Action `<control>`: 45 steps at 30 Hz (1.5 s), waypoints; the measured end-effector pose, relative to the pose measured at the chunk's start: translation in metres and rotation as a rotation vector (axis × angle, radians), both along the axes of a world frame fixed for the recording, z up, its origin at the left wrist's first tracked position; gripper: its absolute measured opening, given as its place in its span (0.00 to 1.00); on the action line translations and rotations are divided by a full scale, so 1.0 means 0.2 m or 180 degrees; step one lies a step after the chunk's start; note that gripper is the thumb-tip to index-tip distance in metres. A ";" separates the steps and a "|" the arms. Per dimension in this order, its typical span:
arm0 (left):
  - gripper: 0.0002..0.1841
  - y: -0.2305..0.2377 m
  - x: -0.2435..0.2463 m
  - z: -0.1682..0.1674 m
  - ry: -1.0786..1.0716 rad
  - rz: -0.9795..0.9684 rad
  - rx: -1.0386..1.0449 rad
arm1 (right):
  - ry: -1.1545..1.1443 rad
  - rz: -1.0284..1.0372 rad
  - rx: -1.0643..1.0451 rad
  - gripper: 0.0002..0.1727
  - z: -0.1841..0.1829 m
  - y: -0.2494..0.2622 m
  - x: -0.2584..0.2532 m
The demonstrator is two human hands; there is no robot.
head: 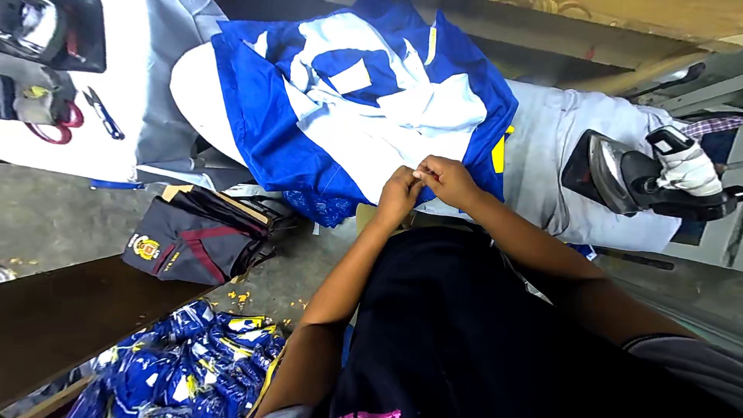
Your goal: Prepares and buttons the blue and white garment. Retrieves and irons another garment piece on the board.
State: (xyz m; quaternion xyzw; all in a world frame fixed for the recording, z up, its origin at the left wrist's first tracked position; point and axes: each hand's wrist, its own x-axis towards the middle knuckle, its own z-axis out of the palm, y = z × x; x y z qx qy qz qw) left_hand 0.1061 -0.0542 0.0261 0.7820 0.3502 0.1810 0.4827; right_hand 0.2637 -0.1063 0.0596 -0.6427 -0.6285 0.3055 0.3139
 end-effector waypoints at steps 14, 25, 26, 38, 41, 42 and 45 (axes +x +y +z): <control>0.09 -0.10 -0.15 -0.11 -0.0351 0.1012 -0.1217 | -0.0991 0.0412 -0.1072 0.23 0.02 -0.05 0.07; 0.08 -0.16 -0.13 -0.13 -0.0323 0.0806 -0.0719 | -0.1303 0.0754 -0.0378 0.23 -0.14 -0.05 0.06; 0.08 -0.16 -0.13 -0.14 -0.0299 0.0786 -0.0668 | -0.1310 0.0753 -0.0311 0.23 -0.15 -0.05 0.06; 0.07 -0.19 -0.15 -0.14 -0.0286 0.0744 -0.0443 | -0.1168 0.0717 0.0065 0.21 -0.25 -0.06 0.13; 0.08 -0.19 -0.15 -0.15 -0.0320 0.0899 -0.0644 | -0.1012 0.0431 -0.0103 0.24 -0.21 -0.06 0.15; 0.08 -0.18 -0.15 -0.15 -0.0341 0.0931 -0.0725 | -0.0917 0.0305 -0.0224 0.24 -0.20 -0.06 0.15; 0.10 -0.13 -0.12 -0.11 -0.0249 0.0979 -0.1245 | -0.0579 -0.0033 -0.0576 0.25 -0.18 -0.06 0.17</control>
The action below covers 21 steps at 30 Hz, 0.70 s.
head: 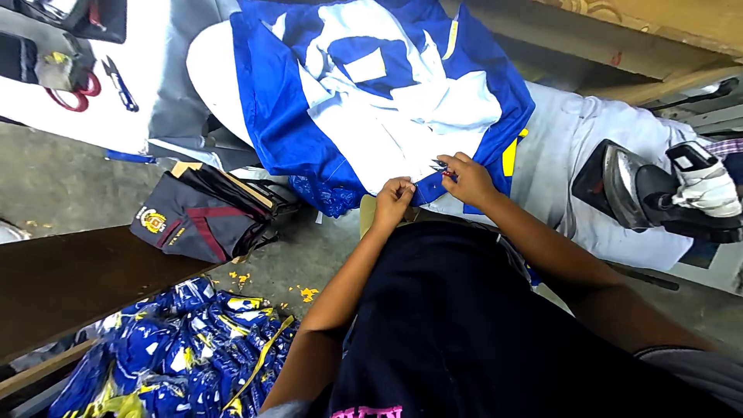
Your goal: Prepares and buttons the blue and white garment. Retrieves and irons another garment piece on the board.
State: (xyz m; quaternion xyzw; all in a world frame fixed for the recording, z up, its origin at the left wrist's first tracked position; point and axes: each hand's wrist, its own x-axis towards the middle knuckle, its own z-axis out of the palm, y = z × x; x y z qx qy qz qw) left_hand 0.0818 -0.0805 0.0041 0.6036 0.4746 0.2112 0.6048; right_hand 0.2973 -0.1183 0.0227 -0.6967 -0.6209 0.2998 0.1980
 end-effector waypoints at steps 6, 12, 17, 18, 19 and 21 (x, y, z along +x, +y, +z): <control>0.08 0.07 0.10 0.01 -0.0208 0.0358 -0.1029 | 0.0539 -0.0336 -0.0063 0.24 -0.01 -0.03 -0.03; 0.06 0.11 0.13 0.01 -0.0006 0.0293 -0.1004 | 0.1047 -0.0504 -0.0240 0.23 -0.06 -0.06 -0.08; 0.04 0.11 0.10 -0.01 -0.0313 0.0564 -0.1305 | 0.1104 -0.0505 -0.0299 0.23 -0.09 -0.07 -0.07; 0.03 0.11 0.09 -0.02 -0.0380 0.0614 -0.1366 | 0.1093 -0.0504 -0.0313 0.23 -0.09 -0.06 -0.07; 0.03 0.11 0.07 -0.02 -0.0422 0.0637 -0.1407 | 0.1088 -0.0507 -0.0316 0.23 -0.09 -0.06 -0.07; 0.03 0.10 0.05 -0.02 -0.0461 0.0637 -0.1441 | 0.1100 -0.0519 -0.0350 0.23 -0.09 -0.06 -0.07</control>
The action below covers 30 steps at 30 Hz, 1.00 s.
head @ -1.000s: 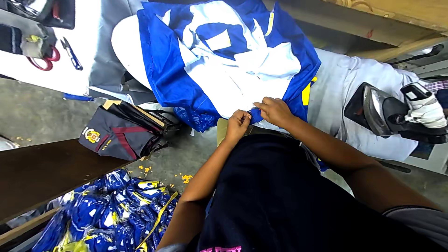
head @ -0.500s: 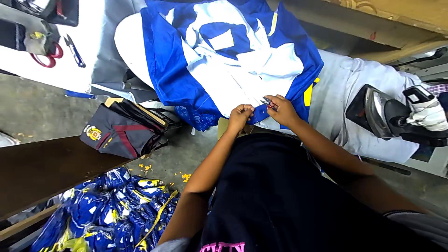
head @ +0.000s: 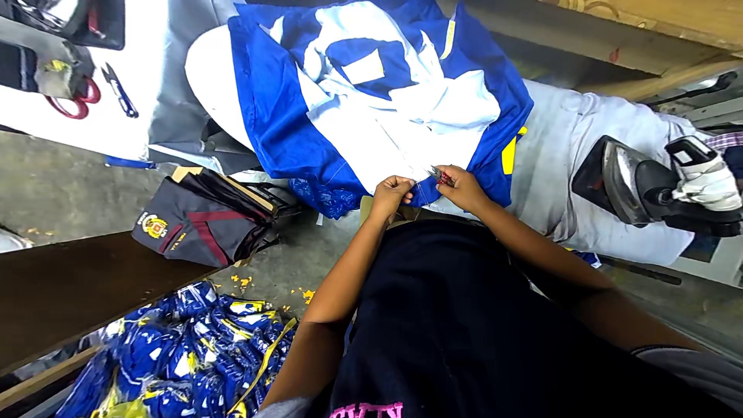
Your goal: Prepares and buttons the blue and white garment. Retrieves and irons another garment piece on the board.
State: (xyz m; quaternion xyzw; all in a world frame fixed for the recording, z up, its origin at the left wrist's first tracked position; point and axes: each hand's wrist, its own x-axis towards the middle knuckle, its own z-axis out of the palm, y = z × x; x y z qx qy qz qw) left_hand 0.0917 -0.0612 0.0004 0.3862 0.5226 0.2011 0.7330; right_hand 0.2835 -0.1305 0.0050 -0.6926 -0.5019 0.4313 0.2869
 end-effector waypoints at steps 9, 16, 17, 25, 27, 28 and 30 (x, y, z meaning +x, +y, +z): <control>0.11 -0.01 -0.02 0.02 0.0276 -0.0279 0.0597 | 0.0019 0.0044 -0.0081 0.24 0.00 0.00 0.01; 0.18 0.02 0.04 0.05 0.0667 -0.0415 0.0617 | -0.0009 0.0041 -0.0095 0.23 0.00 0.00 0.00; 0.17 0.03 0.05 0.06 0.0795 -0.0526 0.0653 | -0.0020 0.0045 -0.0086 0.23 0.00 0.00 0.00; 0.11 0.05 0.05 0.07 0.1192 -0.0983 0.0965 | -0.0079 0.0076 -0.0041 0.23 -0.01 -0.01 0.00; 0.11 0.02 -0.01 0.07 0.0966 -0.0810 0.0893 | -0.0086 0.0079 -0.0061 0.23 0.00 -0.01 0.01; 0.10 0.00 -0.03 0.08 0.0847 -0.0712 0.0856 | -0.0132 0.0090 -0.0078 0.23 0.01 -0.01 0.01; 0.09 -0.04 -0.08 0.08 0.0656 -0.0529 0.0776 | -0.0453 0.0251 -0.0103 0.24 0.04 -0.01 0.00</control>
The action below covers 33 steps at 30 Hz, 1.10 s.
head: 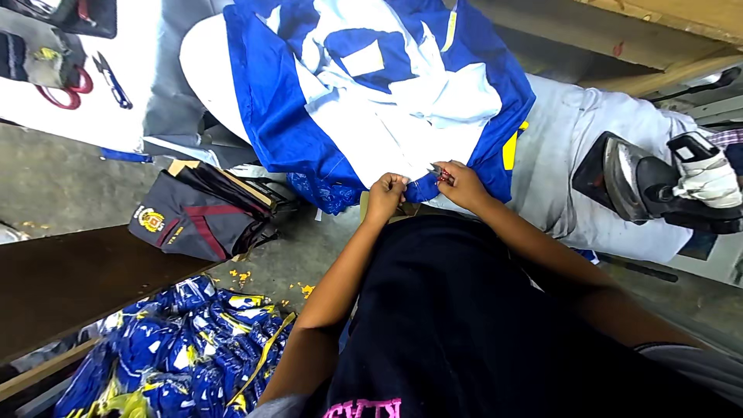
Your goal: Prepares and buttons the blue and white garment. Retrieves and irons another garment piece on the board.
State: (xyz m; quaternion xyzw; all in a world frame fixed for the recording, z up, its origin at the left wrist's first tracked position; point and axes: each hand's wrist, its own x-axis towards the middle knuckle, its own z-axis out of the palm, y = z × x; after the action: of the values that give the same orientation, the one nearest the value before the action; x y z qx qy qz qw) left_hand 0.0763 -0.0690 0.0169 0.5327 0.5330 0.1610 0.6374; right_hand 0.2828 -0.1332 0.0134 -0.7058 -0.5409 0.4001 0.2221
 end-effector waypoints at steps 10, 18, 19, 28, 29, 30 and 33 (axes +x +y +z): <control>0.05 -0.14 -0.06 0.02 -0.0516 0.0590 -0.0668 | -0.1131 0.1435 -0.0085 0.18 0.23 0.06 -0.15; 0.05 -0.16 -0.07 -0.04 -0.0495 0.0221 -0.0226 | -0.1204 0.1444 0.0077 0.18 0.15 0.11 -0.17; 0.06 -0.16 -0.08 -0.04 -0.0450 0.0115 -0.0144 | -0.1172 0.1424 0.0265 0.17 0.12 0.10 -0.16; 0.06 -0.14 -0.06 -0.03 -0.0338 -0.0103 -0.0159 | -0.1269 0.1439 0.1546 0.15 -0.01 0.02 -0.13; 0.06 -0.14 -0.06 -0.03 -0.0342 -0.0094 -0.0170 | -0.1265 0.1447 0.1596 0.15 -0.03 0.02 -0.13; 0.05 -0.14 -0.06 -0.03 -0.0353 -0.0089 -0.0177 | -0.1267 0.1448 0.1657 0.16 -0.04 0.02 -0.12; 0.05 -0.14 -0.06 -0.03 -0.0362 -0.0115 -0.0184 | -0.1243 0.1422 0.1891 0.16 -0.08 0.01 -0.11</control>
State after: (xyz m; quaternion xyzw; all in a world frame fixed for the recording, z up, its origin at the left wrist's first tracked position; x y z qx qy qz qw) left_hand 0.0642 -0.0961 0.0100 0.5136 0.4906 0.1639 0.6846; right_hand 0.2617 -0.1313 -0.0019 -0.5389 -0.8044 0.1238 0.2170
